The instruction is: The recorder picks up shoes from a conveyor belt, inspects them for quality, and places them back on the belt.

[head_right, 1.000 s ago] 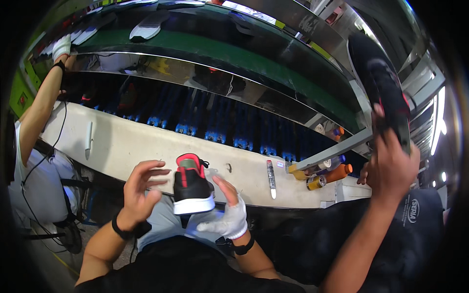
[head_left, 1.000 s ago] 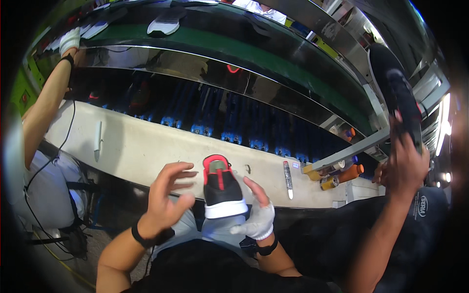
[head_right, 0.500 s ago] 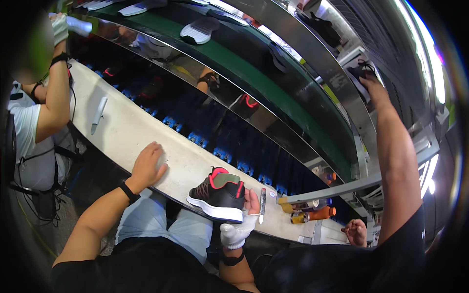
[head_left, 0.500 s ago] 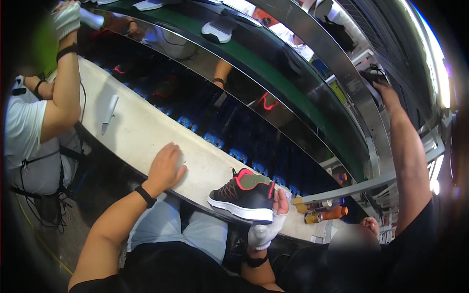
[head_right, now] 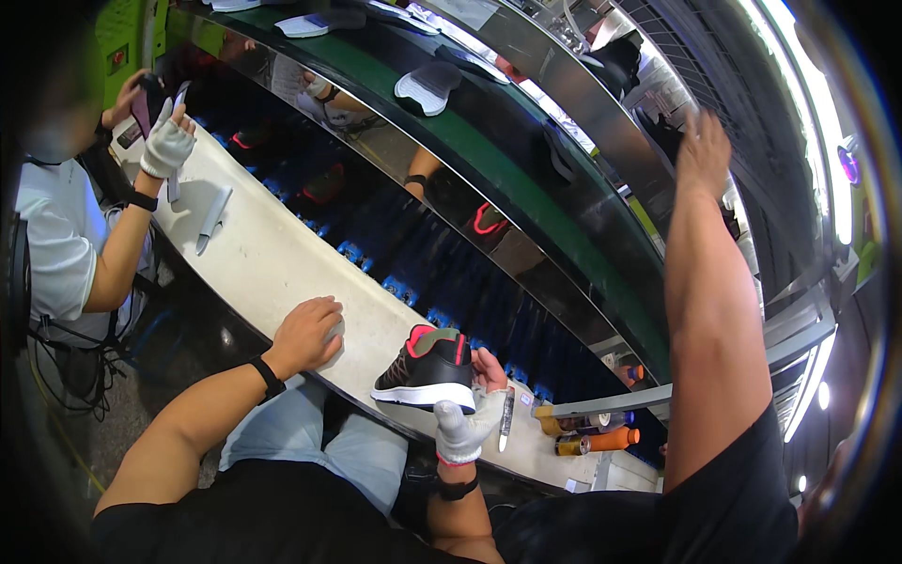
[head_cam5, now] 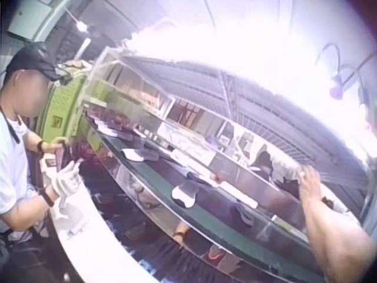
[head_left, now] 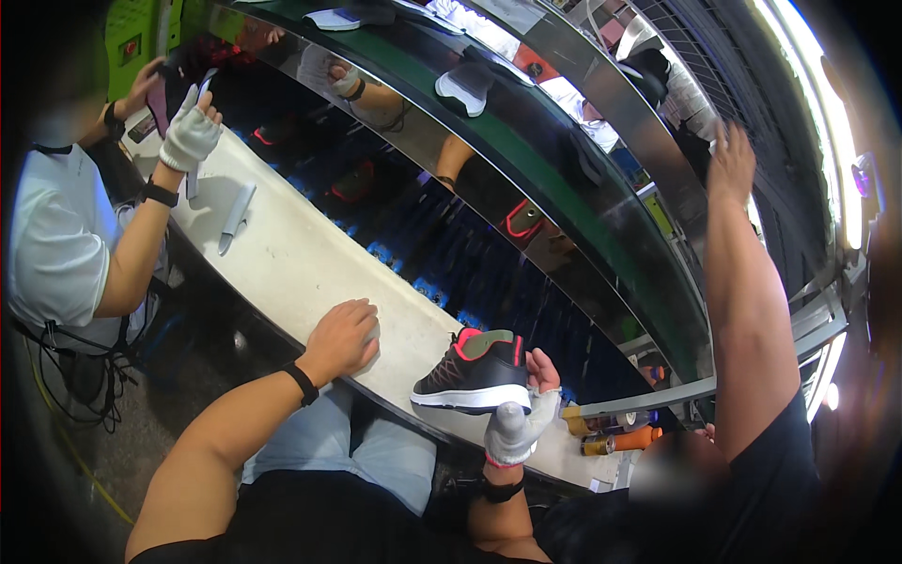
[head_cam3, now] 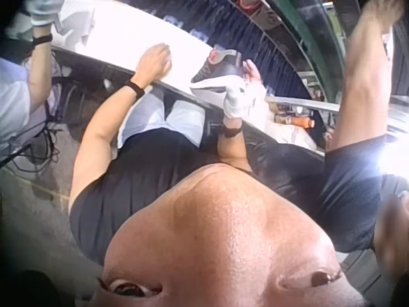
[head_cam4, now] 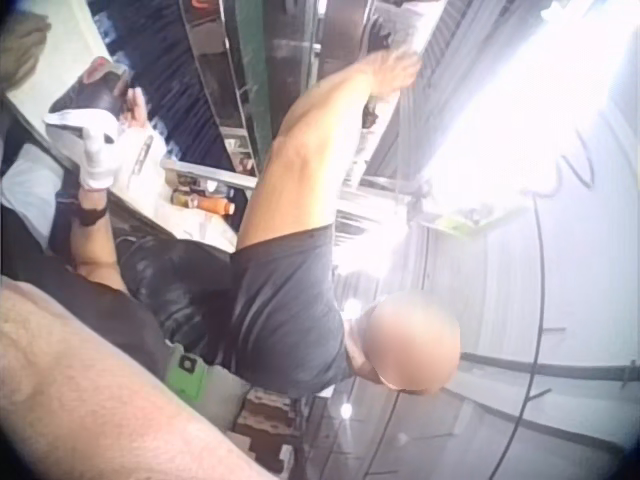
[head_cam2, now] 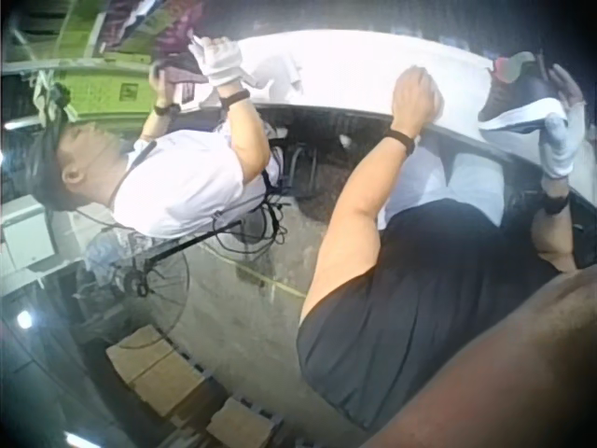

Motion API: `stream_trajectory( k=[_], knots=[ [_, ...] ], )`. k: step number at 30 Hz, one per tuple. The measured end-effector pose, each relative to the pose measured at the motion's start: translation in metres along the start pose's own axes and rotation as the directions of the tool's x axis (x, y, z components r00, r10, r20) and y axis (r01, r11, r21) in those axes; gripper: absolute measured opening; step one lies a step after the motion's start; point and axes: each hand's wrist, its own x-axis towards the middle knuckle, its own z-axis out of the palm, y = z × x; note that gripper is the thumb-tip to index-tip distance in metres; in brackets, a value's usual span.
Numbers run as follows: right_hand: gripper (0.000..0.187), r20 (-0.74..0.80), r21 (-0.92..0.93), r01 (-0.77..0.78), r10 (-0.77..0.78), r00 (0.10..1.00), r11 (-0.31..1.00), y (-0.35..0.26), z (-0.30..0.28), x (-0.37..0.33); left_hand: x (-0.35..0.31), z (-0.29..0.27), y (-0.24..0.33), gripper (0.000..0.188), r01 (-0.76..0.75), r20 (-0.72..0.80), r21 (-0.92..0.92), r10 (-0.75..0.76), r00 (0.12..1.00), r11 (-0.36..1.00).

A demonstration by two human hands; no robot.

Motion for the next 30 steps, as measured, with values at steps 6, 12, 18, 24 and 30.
stream_trajectory(
  k=[6,12,18,24,30],
  knots=[
    [0.111,0.131,0.087,-0.089,0.078,0.988,0.992,-0.029,0.037,0.035,-0.001,-0.004,0.0,0.037,-0.018,-0.008,0.007,0.018,1.0,1.0],
    [0.094,0.007,-0.023,0.594,-0.594,0.805,0.804,-0.087,0.07,0.106,-0.002,-0.005,-0.003,0.037,-0.016,-0.026,0.015,0.016,1.0,1.0],
    [0.081,-0.002,-0.306,0.916,-0.962,0.273,0.26,-0.131,0.093,0.215,-0.003,0.0,-0.008,0.032,-0.014,-0.06,0.027,0.016,0.998,1.0],
    [0.07,0.236,-0.585,0.787,-0.969,-0.068,-0.197,-0.165,0.132,0.4,-0.004,-0.002,-0.01,0.034,0.002,-0.028,0.004,-0.001,1.0,1.0],
    [0.068,0.248,-0.924,0.337,-0.389,0.887,0.18,-0.075,0.086,0.432,-0.001,-0.002,-0.013,0.035,-0.005,-0.031,0.005,0.006,0.999,1.0]
  ],
)
